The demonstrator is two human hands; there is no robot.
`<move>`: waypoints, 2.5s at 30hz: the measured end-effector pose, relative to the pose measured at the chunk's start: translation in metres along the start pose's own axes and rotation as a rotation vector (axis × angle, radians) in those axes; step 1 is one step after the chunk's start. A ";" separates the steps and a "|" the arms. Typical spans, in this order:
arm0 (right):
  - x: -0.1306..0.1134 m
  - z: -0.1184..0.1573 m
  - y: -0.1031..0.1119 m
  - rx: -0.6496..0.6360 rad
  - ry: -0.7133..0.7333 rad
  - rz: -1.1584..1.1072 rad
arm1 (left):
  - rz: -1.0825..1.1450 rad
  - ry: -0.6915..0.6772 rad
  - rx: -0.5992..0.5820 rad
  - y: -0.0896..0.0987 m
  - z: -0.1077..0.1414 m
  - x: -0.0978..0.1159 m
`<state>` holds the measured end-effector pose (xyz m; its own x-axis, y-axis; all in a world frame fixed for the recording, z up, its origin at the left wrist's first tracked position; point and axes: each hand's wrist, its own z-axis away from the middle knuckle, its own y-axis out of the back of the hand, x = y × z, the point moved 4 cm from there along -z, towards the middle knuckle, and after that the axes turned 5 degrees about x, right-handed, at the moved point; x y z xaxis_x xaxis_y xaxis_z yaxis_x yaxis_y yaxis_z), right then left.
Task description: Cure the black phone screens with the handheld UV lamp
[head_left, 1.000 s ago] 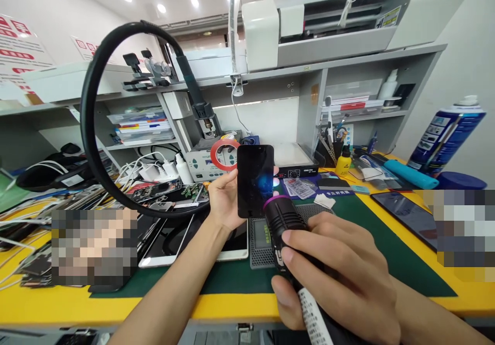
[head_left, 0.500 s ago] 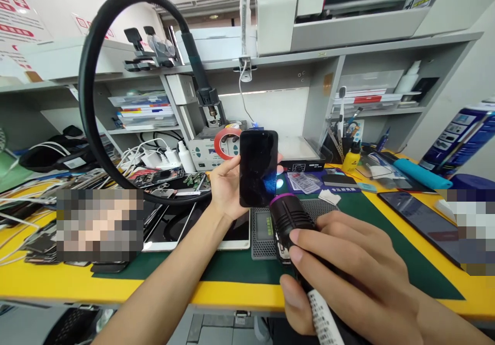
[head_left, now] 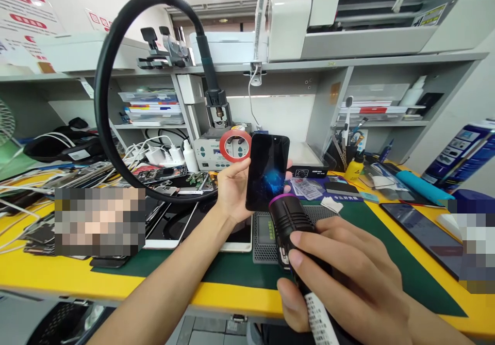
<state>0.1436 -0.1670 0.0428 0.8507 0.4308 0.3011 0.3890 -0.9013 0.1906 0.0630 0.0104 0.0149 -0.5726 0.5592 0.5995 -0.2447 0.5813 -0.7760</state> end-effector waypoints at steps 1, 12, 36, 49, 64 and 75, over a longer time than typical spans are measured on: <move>0.001 -0.001 0.000 -0.007 -0.004 -0.049 | -0.004 0.002 0.018 0.000 0.000 0.000; 0.000 -0.004 -0.003 -0.043 0.057 -0.119 | 0.027 -0.023 0.067 -0.002 -0.001 0.001; -0.011 0.003 -0.008 -0.115 0.055 -0.224 | 0.058 -0.056 0.015 0.002 0.000 0.007; -0.016 0.002 -0.009 -0.086 0.023 -0.234 | 0.028 -0.030 -0.035 -0.001 0.001 0.005; -0.015 0.004 -0.008 -0.106 0.027 -0.212 | 0.065 -0.020 0.011 -0.002 0.000 0.003; -0.018 0.006 -0.010 -0.113 0.007 -0.219 | 0.017 -0.026 -0.021 -0.001 -0.001 0.004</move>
<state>0.1268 -0.1663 0.0306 0.7478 0.6160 0.2478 0.5215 -0.7759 0.3550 0.0615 0.0122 0.0185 -0.5970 0.5534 0.5809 -0.2189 0.5842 -0.7815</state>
